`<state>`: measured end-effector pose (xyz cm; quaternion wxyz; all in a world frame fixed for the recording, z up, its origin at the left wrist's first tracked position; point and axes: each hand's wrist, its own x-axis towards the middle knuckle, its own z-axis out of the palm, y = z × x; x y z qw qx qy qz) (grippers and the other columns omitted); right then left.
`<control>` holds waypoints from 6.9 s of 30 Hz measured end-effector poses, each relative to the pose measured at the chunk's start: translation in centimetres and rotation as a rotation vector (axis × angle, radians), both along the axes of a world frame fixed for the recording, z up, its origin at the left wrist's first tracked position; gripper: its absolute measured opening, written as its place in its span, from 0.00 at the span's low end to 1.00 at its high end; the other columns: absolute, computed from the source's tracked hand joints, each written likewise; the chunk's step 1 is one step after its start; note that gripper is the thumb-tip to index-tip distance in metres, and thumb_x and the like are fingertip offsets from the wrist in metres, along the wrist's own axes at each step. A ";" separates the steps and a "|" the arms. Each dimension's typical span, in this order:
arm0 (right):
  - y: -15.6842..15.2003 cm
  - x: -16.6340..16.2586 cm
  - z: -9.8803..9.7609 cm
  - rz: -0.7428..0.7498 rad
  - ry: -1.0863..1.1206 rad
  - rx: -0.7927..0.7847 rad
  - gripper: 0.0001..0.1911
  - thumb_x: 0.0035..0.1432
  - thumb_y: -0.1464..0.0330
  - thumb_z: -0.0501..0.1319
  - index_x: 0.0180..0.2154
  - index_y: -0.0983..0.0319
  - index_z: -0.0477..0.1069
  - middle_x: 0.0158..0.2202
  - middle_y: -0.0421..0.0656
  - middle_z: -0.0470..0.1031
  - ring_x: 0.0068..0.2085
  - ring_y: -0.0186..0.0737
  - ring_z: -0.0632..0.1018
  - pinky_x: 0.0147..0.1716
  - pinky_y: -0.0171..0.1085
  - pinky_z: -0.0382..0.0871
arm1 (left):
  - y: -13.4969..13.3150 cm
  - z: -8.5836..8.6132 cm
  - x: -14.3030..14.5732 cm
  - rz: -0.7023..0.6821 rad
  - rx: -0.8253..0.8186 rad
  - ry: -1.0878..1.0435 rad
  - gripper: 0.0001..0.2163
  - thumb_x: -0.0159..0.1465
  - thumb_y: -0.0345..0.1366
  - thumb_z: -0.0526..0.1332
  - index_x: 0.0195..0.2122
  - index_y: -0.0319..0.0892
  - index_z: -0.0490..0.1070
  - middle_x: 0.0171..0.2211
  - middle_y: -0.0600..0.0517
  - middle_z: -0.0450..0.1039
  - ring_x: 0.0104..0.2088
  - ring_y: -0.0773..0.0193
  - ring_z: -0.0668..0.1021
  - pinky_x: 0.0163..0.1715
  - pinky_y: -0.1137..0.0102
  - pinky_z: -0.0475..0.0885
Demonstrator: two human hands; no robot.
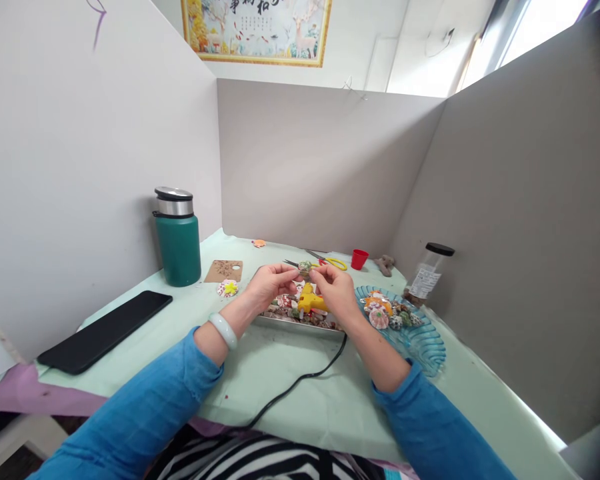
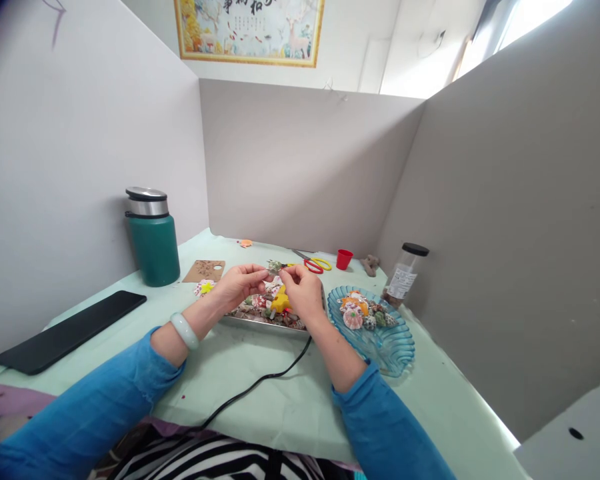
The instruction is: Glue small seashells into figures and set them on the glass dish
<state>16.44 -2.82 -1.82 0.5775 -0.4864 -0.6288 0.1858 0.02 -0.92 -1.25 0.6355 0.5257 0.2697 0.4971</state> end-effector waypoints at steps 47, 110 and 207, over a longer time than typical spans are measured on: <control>0.0 0.5 -0.1 0.043 -0.567 0.179 0.07 0.57 0.67 0.55 0.29 0.60 0.68 0.29 0.41 0.71 0.29 0.36 0.70 0.29 0.34 0.59 | 0.3 -0.2 0.1 0.362 0.585 0.708 0.10 0.55 0.41 0.59 0.26 0.39 0.69 0.22 0.55 0.69 0.23 0.69 0.68 0.23 0.75 0.62; -0.1 0.3 1.0 0.306 0.459 -0.230 0.10 0.45 0.61 0.62 0.24 0.62 0.68 0.16 0.35 0.66 0.17 0.27 0.62 0.17 0.30 0.56 | -0.3 0.2 0.5 0.181 0.286 0.449 0.15 0.53 0.43 0.66 0.34 0.37 0.69 0.21 0.54 0.70 0.18 0.71 0.72 0.17 0.75 0.67; -1.1 -0.1 -0.3 -0.072 -0.565 0.375 0.11 0.62 0.69 0.52 0.42 0.58 0.72 0.40 0.45 0.76 0.39 0.39 0.75 0.40 0.36 0.65 | -0.2 0.6 0.3 0.074 0.172 0.093 0.14 0.56 0.42 0.63 0.36 0.37 0.68 0.34 0.50 0.70 0.31 0.66 0.76 0.32 0.67 0.74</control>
